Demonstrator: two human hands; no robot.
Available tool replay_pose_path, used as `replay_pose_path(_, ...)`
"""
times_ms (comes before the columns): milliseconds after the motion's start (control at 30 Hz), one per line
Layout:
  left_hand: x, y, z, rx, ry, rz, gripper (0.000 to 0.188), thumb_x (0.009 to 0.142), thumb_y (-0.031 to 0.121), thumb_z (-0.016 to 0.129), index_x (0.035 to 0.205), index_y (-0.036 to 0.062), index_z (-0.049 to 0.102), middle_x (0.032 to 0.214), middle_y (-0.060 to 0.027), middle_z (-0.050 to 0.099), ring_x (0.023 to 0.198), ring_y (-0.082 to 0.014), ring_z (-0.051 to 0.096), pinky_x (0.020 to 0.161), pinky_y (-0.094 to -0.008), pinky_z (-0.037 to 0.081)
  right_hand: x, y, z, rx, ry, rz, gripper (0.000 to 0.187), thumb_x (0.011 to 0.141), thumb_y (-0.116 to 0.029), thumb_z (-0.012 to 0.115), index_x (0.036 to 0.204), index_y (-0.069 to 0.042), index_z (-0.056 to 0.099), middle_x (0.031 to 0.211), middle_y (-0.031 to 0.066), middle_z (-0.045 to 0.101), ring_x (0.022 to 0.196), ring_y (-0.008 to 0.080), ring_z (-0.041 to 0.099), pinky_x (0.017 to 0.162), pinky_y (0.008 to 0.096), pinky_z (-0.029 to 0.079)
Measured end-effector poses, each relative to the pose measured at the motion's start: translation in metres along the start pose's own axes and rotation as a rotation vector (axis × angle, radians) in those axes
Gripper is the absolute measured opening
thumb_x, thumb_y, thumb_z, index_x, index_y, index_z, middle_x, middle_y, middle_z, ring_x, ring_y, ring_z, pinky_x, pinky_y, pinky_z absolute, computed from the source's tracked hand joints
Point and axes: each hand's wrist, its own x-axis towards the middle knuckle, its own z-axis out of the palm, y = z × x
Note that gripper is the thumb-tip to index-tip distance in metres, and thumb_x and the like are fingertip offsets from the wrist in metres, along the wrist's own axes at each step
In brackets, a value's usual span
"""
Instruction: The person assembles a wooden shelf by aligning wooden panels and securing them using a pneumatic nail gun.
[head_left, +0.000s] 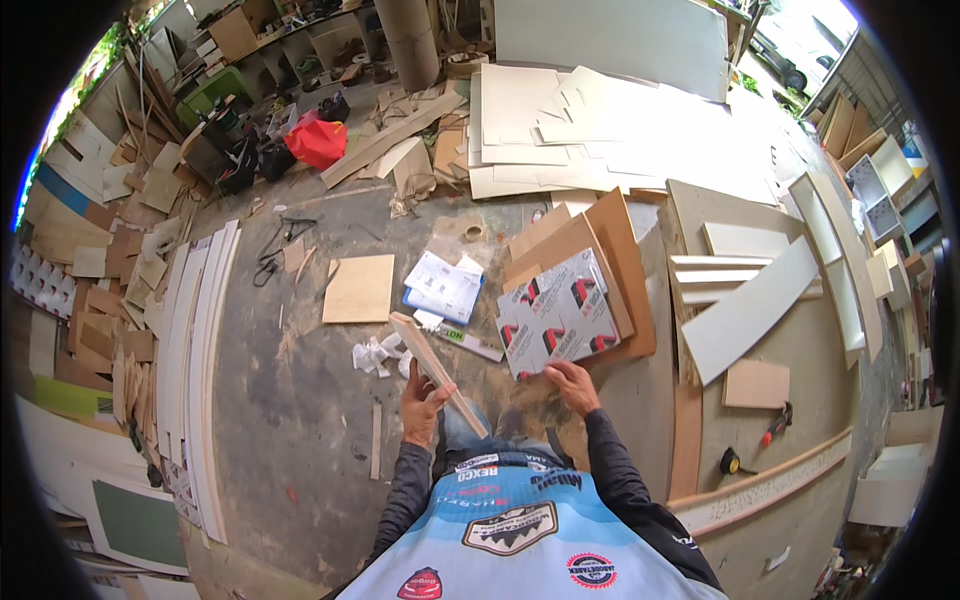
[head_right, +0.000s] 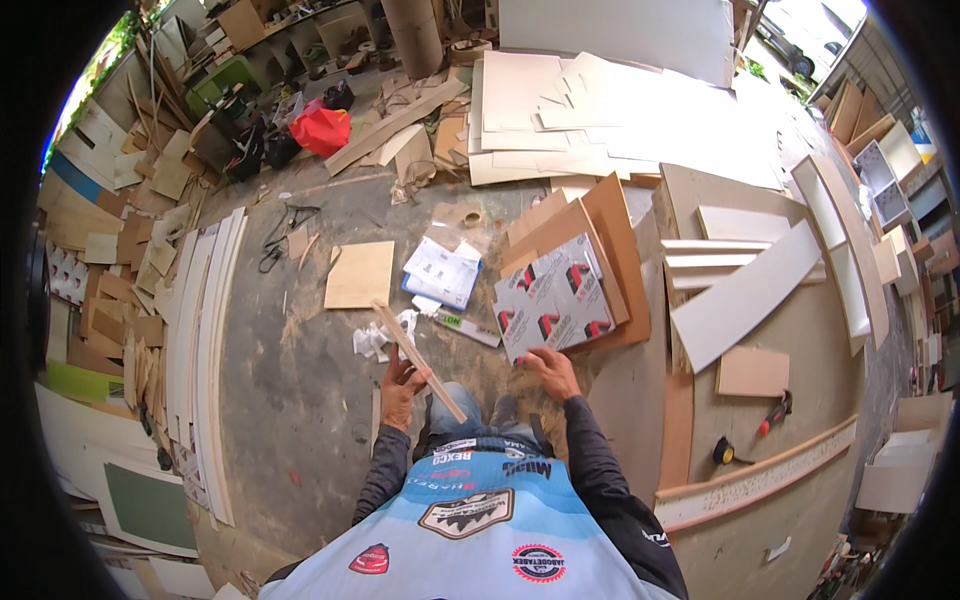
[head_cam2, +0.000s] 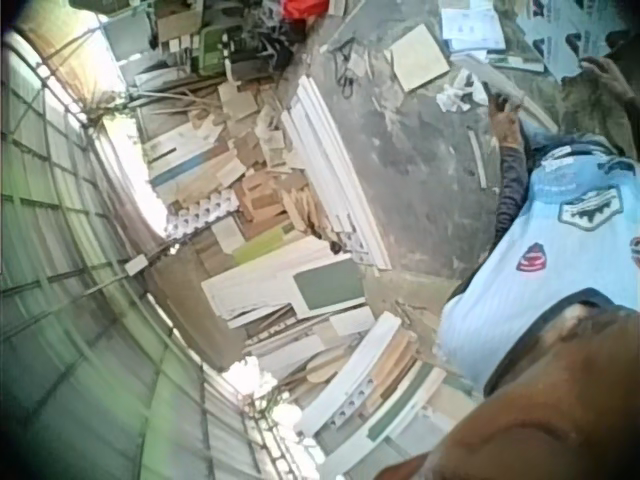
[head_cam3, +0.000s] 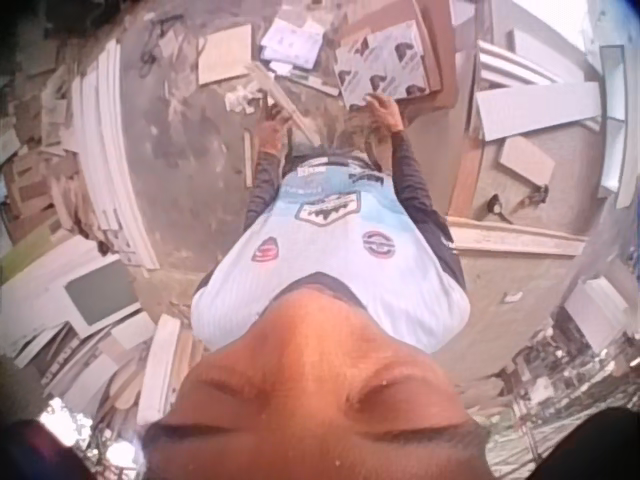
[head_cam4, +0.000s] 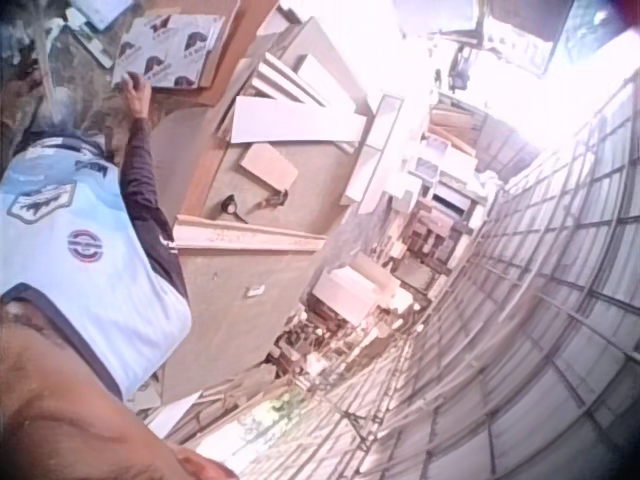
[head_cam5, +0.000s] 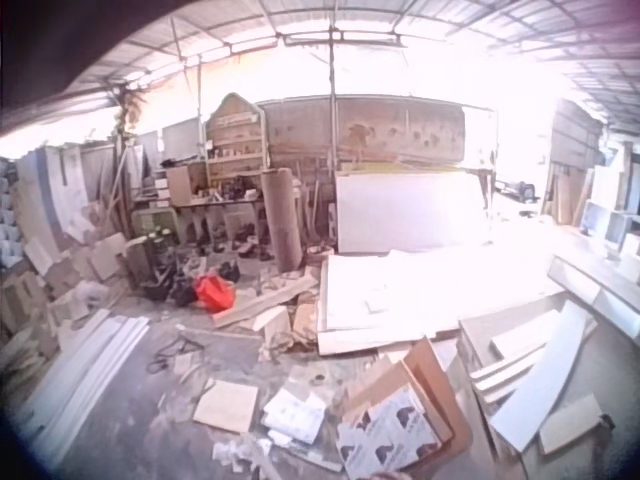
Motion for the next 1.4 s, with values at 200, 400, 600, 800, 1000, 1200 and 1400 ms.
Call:
replay_pose_path(200,0.104,0.044,0.041,0.494,-0.124,0.146,0.119,0.060,0.027,0.094,0.156,0.0095,0.026,0.133,-0.0166,0.058,0.118,-0.0278,0.059,0.095,-0.0459,0.051,0.120,-0.180,0.020,0.328,-0.246,-0.266,0.034,0.095,-0.020,0.067,0.125,-0.005,0.064,0.123,0.0086,0.065,0.106,0.0182,0.064,0.089,0.0319,0.051)
replay_pose_path(400,0.224,0.080,0.071,0.687,-0.276,0.225,0.123,0.058,0.033,0.095,0.156,0.0088,0.026,0.136,-0.0184,0.058,0.121,-0.0293,0.059,0.098,-0.0491,0.050,0.231,-0.208,0.011,0.073,0.004,-0.526,0.029,0.088,-0.004,0.070,0.117,-0.005,0.069,0.121,0.0116,0.068,0.095,0.0206,0.070,0.084,0.0327,0.056)
replay_pose_path(600,0.330,0.135,0.110,0.838,-0.462,0.284,0.126,0.051,0.042,0.095,0.154,0.0066,0.031,0.135,-0.0223,0.058,0.120,-0.0324,0.061,0.099,-0.0440,0.049,0.317,-0.230,-0.040,-0.014,0.029,-0.594,0.020,0.081,0.000,0.075,0.100,-0.005,0.075,0.110,0.0088,0.072,0.092,0.0198,0.070,0.079,0.0313,0.056)
replay_pose_path(800,0.407,0.168,0.148,0.916,-0.638,0.306,0.121,0.050,0.041,0.093,0.150,0.0042,0.038,0.137,-0.0235,0.056,0.124,-0.0336,0.058,0.104,-0.0397,0.046,0.369,-0.226,-0.074,0.215,0.071,-0.452,0.008,0.084,-0.005,0.076,0.092,-0.003,0.073,0.090,0.0045,0.069,0.083,0.0138,0.065,0.073,0.0280,0.054)
replay_pose_path(1000,0.480,0.175,0.202,0.872,-0.757,0.416,0.117,0.051,0.037,0.092,0.150,0.0049,0.038,0.134,-0.0240,0.057,0.123,-0.0347,0.058,0.104,-0.0396,0.045,0.411,-0.194,-0.069,0.962,0.141,-0.058,0.017,0.093,-0.018,0.071,0.096,-0.002,0.065,0.089,0.0015,0.066,0.084,0.0090,0.062,0.077,0.0255,0.052)
replay_pose_path(1200,0.598,0.186,0.282,1.079,-0.811,0.645,0.116,0.048,0.034,0.090,0.149,0.0063,0.041,0.123,-0.0240,0.056,0.115,-0.0394,0.057,0.100,-0.0426,0.046,0.505,-0.166,-0.105,0.757,0.384,-0.093,0.024,0.100,-0.025,0.061,0.092,-0.002,0.061,0.079,0.0010,0.061,0.073,0.0082,0.059,0.068,0.0251,0.051)
replay_pose_path(1400,0.749,0.212,0.405,0.994,-0.945,0.638,0.116,0.048,0.036,0.090,0.149,0.0063,0.041,0.124,-0.0264,0.054,0.112,-0.0394,0.059,0.094,-0.0436,0.050,0.660,-0.186,-0.193,0.556,0.535,-0.233,0.030,0.103,-0.026,0.055,0.086,-0.002,0.056,0.072,0.0022,0.058,0.069,0.0092,0.059,0.063,0.0265,0.050)
